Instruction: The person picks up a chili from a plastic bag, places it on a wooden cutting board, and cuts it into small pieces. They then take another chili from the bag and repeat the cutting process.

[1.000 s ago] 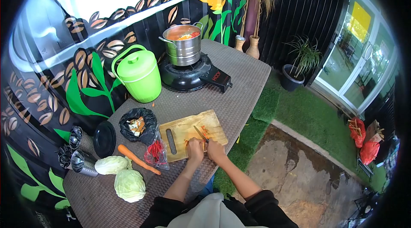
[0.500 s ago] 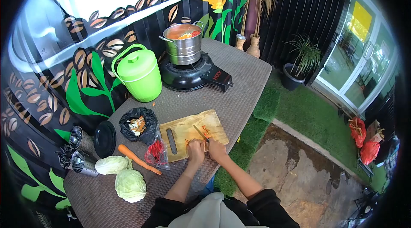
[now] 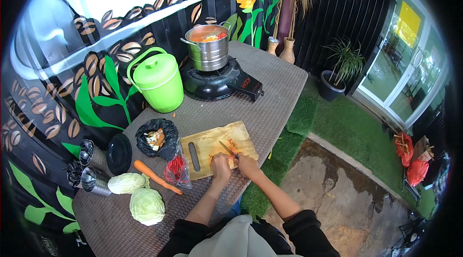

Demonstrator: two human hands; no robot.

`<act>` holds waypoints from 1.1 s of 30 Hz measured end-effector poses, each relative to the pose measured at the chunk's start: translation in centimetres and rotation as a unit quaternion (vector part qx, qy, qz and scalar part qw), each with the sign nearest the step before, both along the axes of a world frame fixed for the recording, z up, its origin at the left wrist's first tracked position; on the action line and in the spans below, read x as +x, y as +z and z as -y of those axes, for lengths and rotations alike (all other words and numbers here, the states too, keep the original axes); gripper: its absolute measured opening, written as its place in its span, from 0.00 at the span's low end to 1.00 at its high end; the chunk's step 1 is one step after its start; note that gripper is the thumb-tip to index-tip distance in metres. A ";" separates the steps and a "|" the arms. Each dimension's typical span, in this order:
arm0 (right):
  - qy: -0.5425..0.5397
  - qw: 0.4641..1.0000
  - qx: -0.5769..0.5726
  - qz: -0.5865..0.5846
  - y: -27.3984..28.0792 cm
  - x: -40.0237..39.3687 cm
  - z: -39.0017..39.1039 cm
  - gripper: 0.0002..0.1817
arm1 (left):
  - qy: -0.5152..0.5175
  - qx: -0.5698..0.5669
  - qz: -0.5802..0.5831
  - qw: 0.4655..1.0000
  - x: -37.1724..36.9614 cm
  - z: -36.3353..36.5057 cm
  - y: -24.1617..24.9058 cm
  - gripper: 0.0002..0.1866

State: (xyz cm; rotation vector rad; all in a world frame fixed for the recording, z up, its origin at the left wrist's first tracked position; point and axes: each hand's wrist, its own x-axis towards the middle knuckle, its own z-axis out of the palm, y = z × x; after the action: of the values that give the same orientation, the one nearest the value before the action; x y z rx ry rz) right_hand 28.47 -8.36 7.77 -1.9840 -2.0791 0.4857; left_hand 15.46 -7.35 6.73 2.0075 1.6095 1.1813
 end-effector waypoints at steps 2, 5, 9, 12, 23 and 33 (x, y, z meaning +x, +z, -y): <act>0.014 1.000 -0.016 0.001 -0.1 -0.1 0.5 0.14 | 0.001 0.002 0.005 1.000 -0.2 -0.1 -0.4 0.05; -0.038 0.999 -0.021 -0.030 0.5 -1.3 2.2 0.15 | -0.014 -0.022 -0.005 1.000 -0.3 -0.1 0.0 0.06; -0.067 0.997 -0.024 -0.016 0.0 -2.1 1.4 0.15 | -0.016 -0.027 0.001 1.000 -0.4 -0.1 -0.4 0.06; -0.035 0.999 -0.016 -0.010 0.5 -1.2 0.0 0.14 | -0.016 -0.007 0.015 1.000 -0.6 -0.3 -0.4 0.05; -0.074 0.997 0.000 0.008 0.4 -2.8 2.7 0.08 | -0.023 -0.030 -0.023 0.999 -0.9 -0.4 -0.5 0.04; -0.015 0.999 -0.032 -0.008 0.2 -1.0 1.8 0.16 | -0.025 0.026 0.011 0.999 -0.9 -0.5 -0.5 0.02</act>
State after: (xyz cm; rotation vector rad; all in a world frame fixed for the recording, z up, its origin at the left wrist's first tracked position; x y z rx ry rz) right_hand 27.44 -10.14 7.94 -2.0373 -2.0454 0.5668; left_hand 14.59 -6.81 6.23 2.0470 1.5254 1.2348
